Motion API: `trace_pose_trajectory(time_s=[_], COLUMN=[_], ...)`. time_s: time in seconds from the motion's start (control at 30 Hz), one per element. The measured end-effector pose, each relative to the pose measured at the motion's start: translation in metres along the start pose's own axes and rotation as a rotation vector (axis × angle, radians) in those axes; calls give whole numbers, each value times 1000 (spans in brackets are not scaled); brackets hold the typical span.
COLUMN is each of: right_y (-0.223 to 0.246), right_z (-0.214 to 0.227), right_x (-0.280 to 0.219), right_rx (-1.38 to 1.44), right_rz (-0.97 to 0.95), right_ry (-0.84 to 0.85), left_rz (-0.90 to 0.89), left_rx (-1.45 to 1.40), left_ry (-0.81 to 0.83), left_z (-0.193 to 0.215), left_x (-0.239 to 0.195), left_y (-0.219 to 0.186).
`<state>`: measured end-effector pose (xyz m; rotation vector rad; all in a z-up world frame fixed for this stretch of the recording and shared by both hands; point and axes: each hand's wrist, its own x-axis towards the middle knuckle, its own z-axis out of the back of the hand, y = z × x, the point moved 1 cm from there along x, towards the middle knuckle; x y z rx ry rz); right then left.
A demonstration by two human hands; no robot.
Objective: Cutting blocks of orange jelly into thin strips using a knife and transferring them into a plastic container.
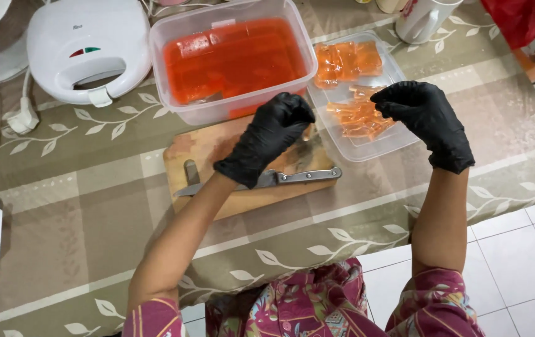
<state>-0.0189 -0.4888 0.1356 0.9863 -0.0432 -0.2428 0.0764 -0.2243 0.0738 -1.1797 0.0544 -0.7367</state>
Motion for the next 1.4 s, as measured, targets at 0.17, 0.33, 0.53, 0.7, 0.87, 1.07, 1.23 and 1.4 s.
trace_pose_trajectory(time_s=[0.17, 0.33, 0.53, 0.7, 0.87, 1.07, 1.23, 1.4], right_y=[-49, -79, -86, -103, -107, -112, -101, -79], right_z=[7, 11, 11, 7, 6, 6, 4, -27], right_x=[20, 27, 27, 40, 44, 46, 44, 47], right_rx=[-51, -316, -392, -416, -358, -369, -233, -75], right_rz=[19, -48, -62, -57, -18, -13, 49, 241], right_ry=[-13, -92, -114, -126, -182, -189, -248, -238], left_rz=[-141, -35, -145, -236, -317, -295, -320, -134], left_rx=[-332, -196, 25, 273, 447, 397, 480, 108], left_ry=[31, 19, 46, 104, -33, -145, -159, -149], left_z=[-79, -147, -145, -128, -165, -152, -101, 7], left_x=[37, 61, 52, 43, 53, 44, 36, -18], left_y=[-14, 57, 89, 81, 148, 132, 104, 5])
